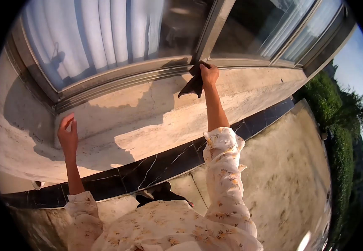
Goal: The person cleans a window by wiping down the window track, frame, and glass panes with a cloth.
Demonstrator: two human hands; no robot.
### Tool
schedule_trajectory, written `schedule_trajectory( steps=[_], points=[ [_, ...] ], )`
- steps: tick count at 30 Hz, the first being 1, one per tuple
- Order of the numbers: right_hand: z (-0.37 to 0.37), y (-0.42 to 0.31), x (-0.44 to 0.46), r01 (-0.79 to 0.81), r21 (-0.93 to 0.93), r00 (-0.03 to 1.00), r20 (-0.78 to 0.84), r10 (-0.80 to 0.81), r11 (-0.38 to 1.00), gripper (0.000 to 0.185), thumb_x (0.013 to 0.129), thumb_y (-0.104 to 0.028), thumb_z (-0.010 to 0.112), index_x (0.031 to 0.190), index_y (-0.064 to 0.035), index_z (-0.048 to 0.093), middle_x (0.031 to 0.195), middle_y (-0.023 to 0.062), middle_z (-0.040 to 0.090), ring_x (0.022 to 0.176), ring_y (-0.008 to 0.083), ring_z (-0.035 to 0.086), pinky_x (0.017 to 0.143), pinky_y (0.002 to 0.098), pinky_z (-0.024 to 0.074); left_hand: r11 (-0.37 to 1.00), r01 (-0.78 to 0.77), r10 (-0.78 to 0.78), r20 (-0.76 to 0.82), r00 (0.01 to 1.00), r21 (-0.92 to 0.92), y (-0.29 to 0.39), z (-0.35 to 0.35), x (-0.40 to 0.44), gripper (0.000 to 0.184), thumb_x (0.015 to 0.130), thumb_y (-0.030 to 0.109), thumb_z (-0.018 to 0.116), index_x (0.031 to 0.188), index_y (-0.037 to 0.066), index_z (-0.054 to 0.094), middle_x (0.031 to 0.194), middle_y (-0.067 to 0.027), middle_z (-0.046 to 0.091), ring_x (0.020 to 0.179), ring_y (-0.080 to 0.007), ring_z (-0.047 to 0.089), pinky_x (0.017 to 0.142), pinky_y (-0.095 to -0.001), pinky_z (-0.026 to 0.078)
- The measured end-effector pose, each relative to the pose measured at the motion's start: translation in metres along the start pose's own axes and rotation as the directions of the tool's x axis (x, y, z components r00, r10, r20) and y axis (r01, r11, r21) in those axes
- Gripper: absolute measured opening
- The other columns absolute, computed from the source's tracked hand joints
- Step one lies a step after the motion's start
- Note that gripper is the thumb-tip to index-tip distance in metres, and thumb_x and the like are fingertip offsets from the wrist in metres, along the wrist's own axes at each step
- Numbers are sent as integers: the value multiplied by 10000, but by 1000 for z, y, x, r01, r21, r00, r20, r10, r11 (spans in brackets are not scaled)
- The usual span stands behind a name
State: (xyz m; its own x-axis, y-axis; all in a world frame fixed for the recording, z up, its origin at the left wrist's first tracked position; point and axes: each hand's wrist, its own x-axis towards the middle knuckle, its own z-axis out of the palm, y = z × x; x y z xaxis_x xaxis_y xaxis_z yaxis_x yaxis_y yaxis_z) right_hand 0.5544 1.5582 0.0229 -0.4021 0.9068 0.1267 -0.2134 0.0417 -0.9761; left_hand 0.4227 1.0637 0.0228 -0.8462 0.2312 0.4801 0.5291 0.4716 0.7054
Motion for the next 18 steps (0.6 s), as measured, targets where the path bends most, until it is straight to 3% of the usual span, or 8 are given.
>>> schedule_trajectory(
  steps=[1,2,4,5,7,10,15,18],
  points=[
    [15,6,-1,223,-426,958,-72,-279,877,214,716,-136,696,839,31,647,768,137,645,698,255,625,627,337,491,996,-88,87,-40,995,-2,-10,4,18,210,821,35,555,1024,23,608,1023,-102,615,967,-241,580,863,-317,430],
    [26,13,-1,334,-770,843,-15,-538,544,200,700,-145,695,836,-2,664,809,169,663,746,322,642,677,367,495,985,-175,174,-79,981,5,-23,8,34,224,807,24,553,1024,26,608,1025,-109,614,963,-263,579,869,-332,429],
    [40,39,2,283,-813,850,-33,-526,508,183,706,-157,672,834,-25,671,837,188,651,796,351,629,709,388,494,943,-254,278,-89,956,214,-47,11,61,244,784,6,550,1020,24,608,1033,-110,613,957,-278,576,872,-350,429],
    [45,53,1,238,-889,833,-20,-554,391,163,720,-156,649,818,-28,670,829,176,655,783,340,634,695,387,499,855,-321,381,-74,922,407,-56,13,71,265,761,-13,548,1016,21,607,1041,-111,612,951,-293,574,875,-368,428],
    [59,65,-6,182,-967,834,54,-549,181,161,800,-107,526,750,-15,648,884,157,652,706,317,645,619,374,519,825,-305,373,-53,926,476,-68,16,87,280,741,-22,551,1012,18,608,1030,-118,616,947,-302,570,874,-383,426],
    [67,51,-20,128,-965,926,33,-376,230,111,757,-127,561,772,-32,616,844,138,658,706,318,647,621,382,514,766,-310,376,-2,926,563,-89,23,95,293,721,-32,555,1005,8,612,992,-135,625,935,-311,566,857,-402,429],
    [107,42,-64,382,-904,905,323,-279,193,106,734,-104,593,756,-19,652,946,190,637,730,322,651,655,368,525,709,-287,318,70,945,644,-99,39,104,232,723,-1,569,945,-8,635,933,-167,637,854,-328,577,806,-417,442],
    [67,33,-38,367,-738,928,329,-173,566,191,760,-231,655,894,-103,702,900,179,647,764,326,641,703,360,512,611,-231,176,154,972,757,-91,37,118,142,732,24,571,846,-15,646,887,-170,633,780,-342,581,754,-432,452]
  ],
)
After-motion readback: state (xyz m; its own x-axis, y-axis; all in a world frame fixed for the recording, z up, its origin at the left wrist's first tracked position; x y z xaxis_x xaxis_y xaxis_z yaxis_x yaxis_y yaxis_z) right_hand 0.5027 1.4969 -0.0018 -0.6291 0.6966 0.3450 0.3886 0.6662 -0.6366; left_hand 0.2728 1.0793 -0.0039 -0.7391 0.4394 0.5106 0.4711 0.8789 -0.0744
